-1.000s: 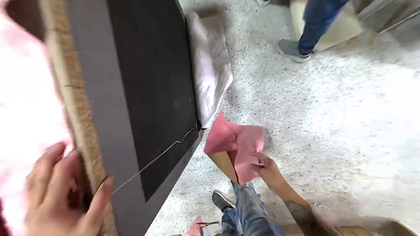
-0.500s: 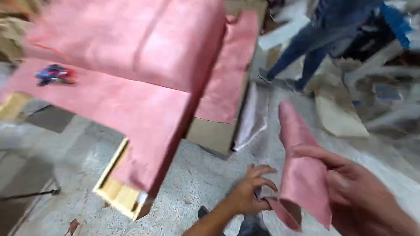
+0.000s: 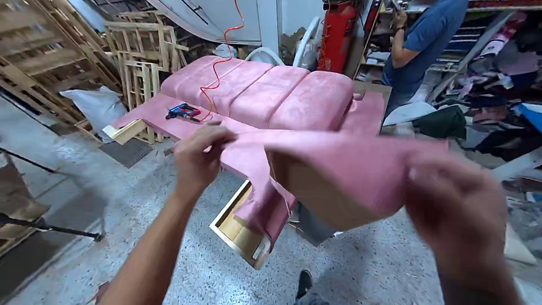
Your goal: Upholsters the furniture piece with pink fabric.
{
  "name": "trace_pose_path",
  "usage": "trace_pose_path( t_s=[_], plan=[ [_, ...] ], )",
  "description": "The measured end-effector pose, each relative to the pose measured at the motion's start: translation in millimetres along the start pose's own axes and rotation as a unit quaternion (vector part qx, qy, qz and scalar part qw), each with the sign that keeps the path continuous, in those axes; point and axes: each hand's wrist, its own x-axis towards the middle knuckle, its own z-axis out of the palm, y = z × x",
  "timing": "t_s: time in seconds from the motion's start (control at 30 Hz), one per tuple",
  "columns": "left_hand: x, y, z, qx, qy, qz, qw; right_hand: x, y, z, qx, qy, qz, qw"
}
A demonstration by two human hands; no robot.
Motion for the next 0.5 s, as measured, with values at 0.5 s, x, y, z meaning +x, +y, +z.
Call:
trace_pose_path(
  t_s=[0.5],
  plan=[
    [-188.8, -165.4, 36.7, 0.012, -0.316, -0.45, 0.835, -168.2, 210.5, 91.8, 0.024, 0.239, 0.587, 0.773]
  ],
)
